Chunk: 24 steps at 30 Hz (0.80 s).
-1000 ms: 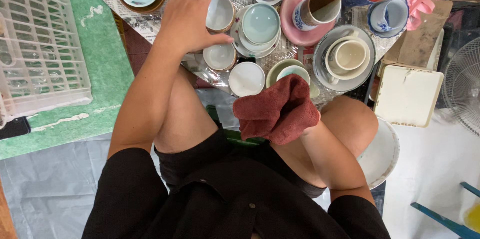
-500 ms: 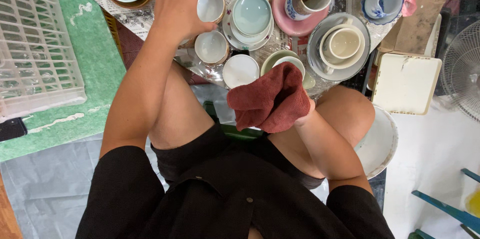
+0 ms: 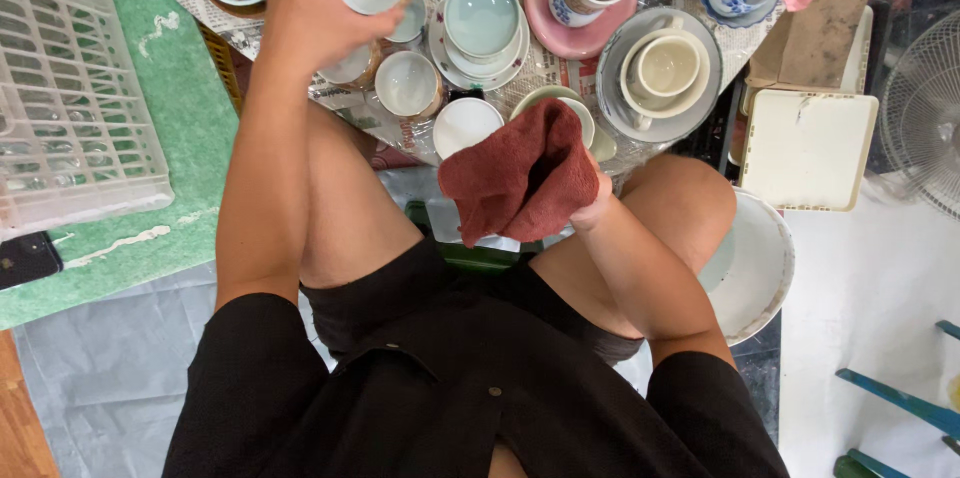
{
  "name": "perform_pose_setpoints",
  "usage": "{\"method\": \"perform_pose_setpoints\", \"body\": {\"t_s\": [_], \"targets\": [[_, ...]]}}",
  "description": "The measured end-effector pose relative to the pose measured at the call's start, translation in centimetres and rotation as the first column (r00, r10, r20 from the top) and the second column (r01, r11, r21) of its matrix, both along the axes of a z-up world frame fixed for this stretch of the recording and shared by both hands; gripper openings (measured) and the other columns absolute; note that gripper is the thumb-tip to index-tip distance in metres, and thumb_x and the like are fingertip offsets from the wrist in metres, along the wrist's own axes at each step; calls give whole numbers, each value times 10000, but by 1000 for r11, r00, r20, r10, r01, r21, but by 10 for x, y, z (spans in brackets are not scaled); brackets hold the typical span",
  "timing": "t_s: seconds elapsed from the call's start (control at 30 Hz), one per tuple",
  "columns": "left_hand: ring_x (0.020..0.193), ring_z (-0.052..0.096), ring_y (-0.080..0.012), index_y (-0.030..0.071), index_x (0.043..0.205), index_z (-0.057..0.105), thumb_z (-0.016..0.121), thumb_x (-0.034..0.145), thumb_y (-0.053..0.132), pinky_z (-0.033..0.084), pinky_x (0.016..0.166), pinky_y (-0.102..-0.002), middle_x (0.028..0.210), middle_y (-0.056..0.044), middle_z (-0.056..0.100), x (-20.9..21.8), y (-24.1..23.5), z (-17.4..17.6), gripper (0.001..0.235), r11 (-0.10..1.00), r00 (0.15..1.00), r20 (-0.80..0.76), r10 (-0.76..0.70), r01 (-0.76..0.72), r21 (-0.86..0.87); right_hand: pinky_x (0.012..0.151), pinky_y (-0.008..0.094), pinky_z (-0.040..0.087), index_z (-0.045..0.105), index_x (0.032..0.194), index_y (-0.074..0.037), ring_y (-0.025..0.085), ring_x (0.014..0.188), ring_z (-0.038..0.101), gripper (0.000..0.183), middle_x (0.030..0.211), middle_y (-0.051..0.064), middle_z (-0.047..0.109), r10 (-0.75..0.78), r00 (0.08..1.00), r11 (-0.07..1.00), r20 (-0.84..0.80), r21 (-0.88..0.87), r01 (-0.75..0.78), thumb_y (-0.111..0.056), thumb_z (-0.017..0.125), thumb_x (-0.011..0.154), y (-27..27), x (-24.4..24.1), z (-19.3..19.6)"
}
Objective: The person sits cross-legged and uses a red cloth to dry various ceramic cups and bowls. They pick up each item from a table covered with newspaper, wipe the exterior and interior surfaces, and place the dried items back onto the table.
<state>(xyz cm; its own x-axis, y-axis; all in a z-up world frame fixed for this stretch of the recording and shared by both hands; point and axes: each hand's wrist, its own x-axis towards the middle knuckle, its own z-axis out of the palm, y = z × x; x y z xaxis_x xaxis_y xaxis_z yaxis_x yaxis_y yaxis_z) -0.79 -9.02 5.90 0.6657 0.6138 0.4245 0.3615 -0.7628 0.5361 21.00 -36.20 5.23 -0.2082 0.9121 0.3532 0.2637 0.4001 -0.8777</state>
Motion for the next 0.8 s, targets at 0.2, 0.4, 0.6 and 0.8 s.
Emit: {"method": "perform_pose_setpoints", "body": {"t_s": [0.2,0.4,0.6,0.8], "targets": [[1185,699,-287,24,1344,478,954,814,193,563,1029,-392,1276,-155,681,8,-44,56,732,958,986,156,-56,97,-268,1005,369,496,594,1228,-6,218,1124,623,293,1191,112,665,-60,998,978,25,202,54,-158,661,987,-25,17,21],[1293,614,-211,64,1408,438,973,797,117,513,1145,-336,1363,-110,579,67,-133,102,814,843,890,323,-321,424,-331,1018,371,491,587,1244,-6,221,1139,618,308,1206,115,661,-294,947,864,-126,389,320,-162,663,989,-105,8,51],[1293,618,-218,85,1399,452,972,773,188,513,1125,-345,1344,-65,581,161,-238,106,820,603,700,338,-629,714,-356,1031,373,487,581,1259,-5,225,1154,612,323,1220,119,656,-915,252,269,-315,-12,963,-166,666,992,-236,-1,27],[1226,608,-281,128,1345,504,968,747,213,523,1056,-409,1280,-64,597,256,-358,65,762,449,520,277,-808,848,-282,1044,375,482,574,1275,-5,229,1169,607,339,1235,122,652,-953,-296,-249,-63,-392,886,-169,668,994,-389,-33,-21]]}}
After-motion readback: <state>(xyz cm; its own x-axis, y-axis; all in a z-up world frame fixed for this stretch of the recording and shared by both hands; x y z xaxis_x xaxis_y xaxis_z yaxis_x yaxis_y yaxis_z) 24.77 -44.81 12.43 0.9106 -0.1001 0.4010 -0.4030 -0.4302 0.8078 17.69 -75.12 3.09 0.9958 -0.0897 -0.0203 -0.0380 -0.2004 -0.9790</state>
